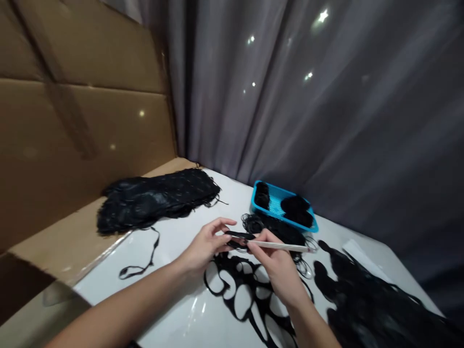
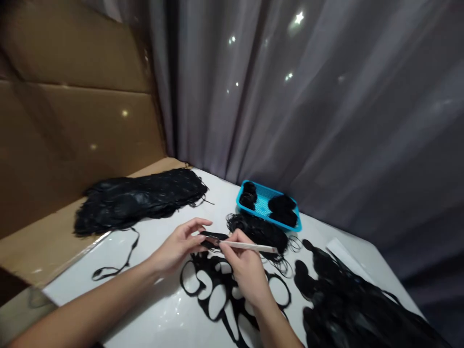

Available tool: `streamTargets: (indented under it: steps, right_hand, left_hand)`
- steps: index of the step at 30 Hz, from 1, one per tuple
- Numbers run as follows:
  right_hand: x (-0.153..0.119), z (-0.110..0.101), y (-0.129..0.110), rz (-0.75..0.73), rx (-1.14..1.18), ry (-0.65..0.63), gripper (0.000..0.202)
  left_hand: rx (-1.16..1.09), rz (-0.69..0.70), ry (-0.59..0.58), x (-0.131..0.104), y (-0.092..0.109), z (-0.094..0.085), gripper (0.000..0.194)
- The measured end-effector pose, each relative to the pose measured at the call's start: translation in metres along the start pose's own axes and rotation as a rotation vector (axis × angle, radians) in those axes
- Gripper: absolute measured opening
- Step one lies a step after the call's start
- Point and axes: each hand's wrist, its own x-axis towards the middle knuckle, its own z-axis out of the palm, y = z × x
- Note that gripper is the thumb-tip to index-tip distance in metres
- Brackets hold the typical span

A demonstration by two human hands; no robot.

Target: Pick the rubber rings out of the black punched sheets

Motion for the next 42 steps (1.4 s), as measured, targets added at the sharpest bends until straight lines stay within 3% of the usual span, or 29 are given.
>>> streamTargets:
  steps: [5, 11, 19, 29, 42]
  right_hand:
    - [-0.009, -0.016, -0.007, 0.057, 0.036, -0.083, 0.031]
    - [-0.017, -0.025, -0.011, 0.135, 0.261, -0.168, 0.026]
    - [-0.016, -0.025, -0.009, 0.185, 0.419, -0.204, 0.026]
    - [-0.015, -0.024, -0.008, 0.215, 0.425, -0.157, 0.029]
    - [-0.014, -0.024, -0.008, 0.176, 0.42, -0.146, 0.025]
  left_hand:
    - [-0.035, -0.101, -0.095, -0.009, 0.009, -0.004, 0.048]
    - [-0.064, -0.136, -0.179, -0.019, 0.02, -0.001, 0.039]
    - [-0.068, -0.185, -0.197, -0.024, 0.022, -0.006, 0.04]
    - [-0.127, -0.196, -0.204, -0.023, 0.023, -0.005, 0.034]
    - [-0.205, -0.259, -0.176, -0.022, 0.023, 0.001, 0.04]
